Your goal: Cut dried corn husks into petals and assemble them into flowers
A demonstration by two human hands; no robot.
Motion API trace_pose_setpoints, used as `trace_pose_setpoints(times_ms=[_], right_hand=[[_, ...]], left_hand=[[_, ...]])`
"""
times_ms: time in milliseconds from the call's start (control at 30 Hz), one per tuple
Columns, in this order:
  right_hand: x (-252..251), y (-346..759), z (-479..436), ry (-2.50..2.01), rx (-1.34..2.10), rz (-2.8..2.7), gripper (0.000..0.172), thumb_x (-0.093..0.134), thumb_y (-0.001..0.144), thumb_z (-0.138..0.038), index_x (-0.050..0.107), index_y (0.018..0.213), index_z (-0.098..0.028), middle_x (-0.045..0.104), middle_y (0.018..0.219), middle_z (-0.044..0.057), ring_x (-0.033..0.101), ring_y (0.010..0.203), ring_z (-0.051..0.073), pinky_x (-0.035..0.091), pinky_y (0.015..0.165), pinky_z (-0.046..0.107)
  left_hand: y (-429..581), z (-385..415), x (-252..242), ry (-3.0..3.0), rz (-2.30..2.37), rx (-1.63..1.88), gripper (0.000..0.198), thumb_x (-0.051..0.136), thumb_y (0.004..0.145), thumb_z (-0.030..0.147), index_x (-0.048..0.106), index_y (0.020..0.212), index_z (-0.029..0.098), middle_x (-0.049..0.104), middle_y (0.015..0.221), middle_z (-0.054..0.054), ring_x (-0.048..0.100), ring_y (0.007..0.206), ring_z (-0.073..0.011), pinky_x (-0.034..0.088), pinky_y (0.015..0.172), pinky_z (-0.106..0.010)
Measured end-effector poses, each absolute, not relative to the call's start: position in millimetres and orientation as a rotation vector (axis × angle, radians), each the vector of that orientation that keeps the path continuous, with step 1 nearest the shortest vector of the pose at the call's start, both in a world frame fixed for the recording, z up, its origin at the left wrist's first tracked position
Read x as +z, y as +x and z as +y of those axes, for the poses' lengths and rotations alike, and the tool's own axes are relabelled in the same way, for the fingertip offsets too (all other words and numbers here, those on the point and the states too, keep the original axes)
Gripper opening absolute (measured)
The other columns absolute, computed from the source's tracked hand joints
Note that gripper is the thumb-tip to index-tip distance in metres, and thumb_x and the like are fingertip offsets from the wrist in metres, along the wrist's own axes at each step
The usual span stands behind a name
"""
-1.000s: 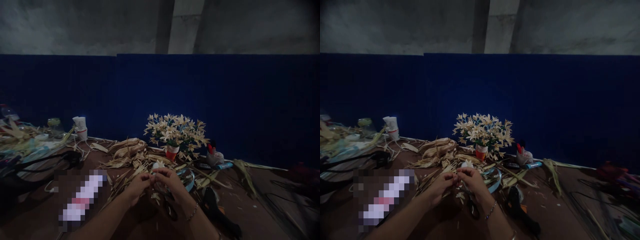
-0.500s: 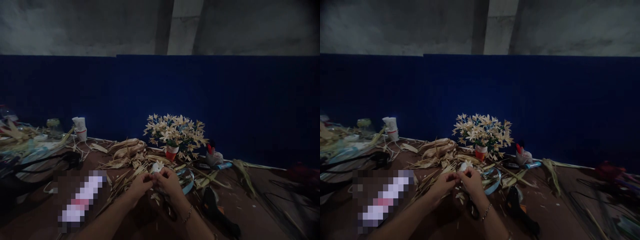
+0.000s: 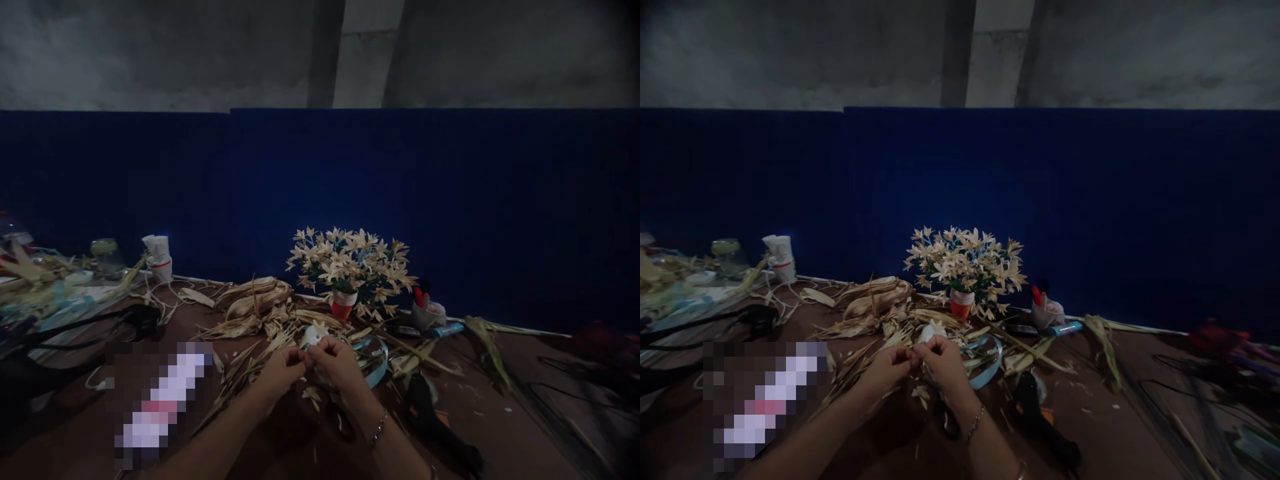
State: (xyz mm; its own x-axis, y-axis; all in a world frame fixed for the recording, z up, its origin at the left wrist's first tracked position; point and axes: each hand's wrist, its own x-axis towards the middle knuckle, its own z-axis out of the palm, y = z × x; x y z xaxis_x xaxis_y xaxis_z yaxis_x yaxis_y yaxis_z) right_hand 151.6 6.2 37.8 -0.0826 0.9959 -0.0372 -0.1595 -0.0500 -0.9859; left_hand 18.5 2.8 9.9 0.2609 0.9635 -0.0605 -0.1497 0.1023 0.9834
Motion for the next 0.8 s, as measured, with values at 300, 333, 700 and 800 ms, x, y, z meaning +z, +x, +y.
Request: trace_pose_setpoints(times_ms=[300, 333, 700, 800], right_hand=[[46.3, 160.0, 4.0, -0.98, 1.529, -1.204, 0.029, 0.073, 0.054, -0.038, 0.06, 0.068, -0.016, 0.061, 0.058, -0.001, 0.052, 0.051, 0.01, 0.039, 0.05, 0.021], [46.5, 160.4, 4.0, -0.976, 1.534, -1.212, 0.028, 0.073, 0.054, -0.038, 0.06, 0.062, -0.015, 0.06, 0.056, -0.001, 0.051, 0.05, 0.01, 0.039, 0.05, 0.021], [39.4, 154.3, 7.6, -1.128, 1.275, -1.233, 0.029, 0.068, 0.056, -0.042, 0.053, 0.053, -0.017, 0.054, 0.044, -0.004, 0.04, 0.038, 0.008, 0.031, 0.041, 0.021], [44.9, 155.6, 5.8, -1.168, 1.21, -1.261, 0.03, 0.065, 0.058, -0.043, 0.051, 0.05, -0.017, 0.048, 0.041, -0.005, 0.037, 0.037, 0.007, 0.029, 0.04, 0.021]], left_hand=[[19.7, -5.5, 21.5, 1.102, 0.862, 1.041, 0.031, 0.066, 0.064, 0.042, 0.06, 0.071, 0.013, 0.06, 0.067, -0.002, 0.051, 0.064, -0.0125, 0.037, 0.062, -0.023], [19.7, -5.3, 21.0, 1.092, 0.851, 1.038, 0.03, 0.067, 0.064, 0.041, 0.06, 0.071, 0.013, 0.06, 0.067, -0.002, 0.051, 0.063, -0.012, 0.037, 0.062, -0.023], [20.8, -1.8, 16.0, 1.15, 0.949, 1.042, 0.027, 0.067, 0.061, 0.037, 0.058, 0.066, 0.013, 0.057, 0.061, 0.0, 0.047, 0.055, -0.0098, 0.035, 0.056, -0.021], [21.6, -1.4, 13.7, 1.136, 0.957, 1.014, 0.027, 0.066, 0.062, 0.038, 0.058, 0.069, 0.013, 0.056, 0.058, 0.001, 0.044, 0.05, -0.0087, 0.034, 0.052, -0.021]])
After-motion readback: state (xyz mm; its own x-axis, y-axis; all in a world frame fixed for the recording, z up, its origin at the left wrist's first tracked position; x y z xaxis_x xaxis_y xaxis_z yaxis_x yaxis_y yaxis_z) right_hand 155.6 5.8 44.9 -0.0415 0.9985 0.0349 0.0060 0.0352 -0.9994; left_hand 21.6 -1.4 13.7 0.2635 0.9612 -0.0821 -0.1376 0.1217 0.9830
